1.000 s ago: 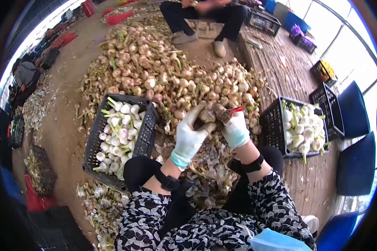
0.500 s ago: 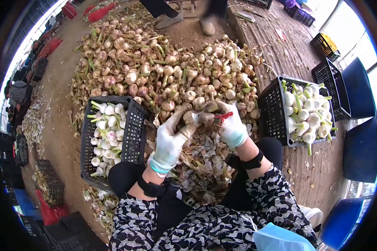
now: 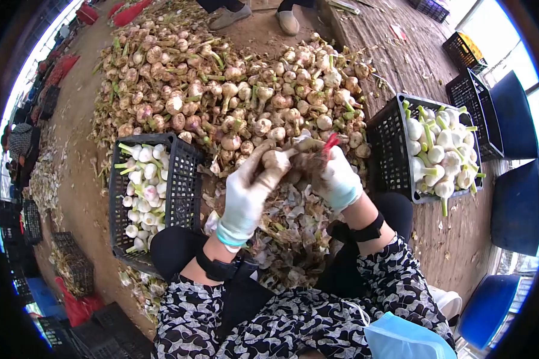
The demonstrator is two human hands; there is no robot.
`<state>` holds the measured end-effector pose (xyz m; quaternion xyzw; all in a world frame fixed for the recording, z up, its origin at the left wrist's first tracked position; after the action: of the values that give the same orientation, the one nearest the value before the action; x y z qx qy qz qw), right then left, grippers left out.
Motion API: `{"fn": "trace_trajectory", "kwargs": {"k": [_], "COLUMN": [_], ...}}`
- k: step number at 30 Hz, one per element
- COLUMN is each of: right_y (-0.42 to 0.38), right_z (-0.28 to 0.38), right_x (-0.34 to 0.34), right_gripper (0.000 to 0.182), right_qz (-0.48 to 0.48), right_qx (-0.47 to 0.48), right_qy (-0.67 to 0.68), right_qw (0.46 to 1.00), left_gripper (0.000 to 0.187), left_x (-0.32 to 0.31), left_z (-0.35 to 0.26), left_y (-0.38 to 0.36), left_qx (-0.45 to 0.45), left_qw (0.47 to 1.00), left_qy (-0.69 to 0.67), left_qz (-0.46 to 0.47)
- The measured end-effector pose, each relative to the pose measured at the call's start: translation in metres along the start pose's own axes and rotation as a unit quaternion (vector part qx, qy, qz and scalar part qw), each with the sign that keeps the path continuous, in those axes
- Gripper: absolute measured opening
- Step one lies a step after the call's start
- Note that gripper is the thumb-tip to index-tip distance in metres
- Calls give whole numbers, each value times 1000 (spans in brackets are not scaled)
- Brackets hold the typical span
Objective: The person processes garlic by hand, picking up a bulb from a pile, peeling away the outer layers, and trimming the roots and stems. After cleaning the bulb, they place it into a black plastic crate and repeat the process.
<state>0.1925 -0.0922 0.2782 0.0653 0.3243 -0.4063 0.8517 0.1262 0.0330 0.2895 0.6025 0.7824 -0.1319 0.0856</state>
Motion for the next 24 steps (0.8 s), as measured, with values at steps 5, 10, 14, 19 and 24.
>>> {"fn": "trace_trajectory", "kwargs": {"k": [5,10,14,19,24], "right_y": [7,-4,-11,-7,-2], "right_z": [-3,13,23,11,1], "right_x": [22,10,6,22,41], "right_gripper": [27,25,18,13,14], "right_qz": [-46,-122,-43,-51,-116], "right_qx": [31,75,150,153,81], "right_qy": [-172,-326,-307,-296,-320], "right_qw": [984,935,939,942,937], "left_gripper": [54,72,64,47,45], "left_x": [-3,-14,-11,-17,-12], "left_z": [15,-11,-6,-3,14], "left_y": [2,-1,-3,-5,2], "left_qx": [1,-165,-140,-39,60], "left_qw": [999,939,955,993,995], "left_qy": [40,301,261,114,-36], "left_qz": [31,0,1,10,77]}}
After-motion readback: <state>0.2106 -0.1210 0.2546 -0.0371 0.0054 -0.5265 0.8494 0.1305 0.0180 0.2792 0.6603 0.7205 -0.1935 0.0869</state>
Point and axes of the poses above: each hand's wrist, its own y-axis towards the middle knuckle, its own x-axis out of the back of the hand, z = x × y, the point moved 6 cm from there along y, towards the middle knuckle, and after that the axes turned 3 degrees about y, right-handed, at the moved point
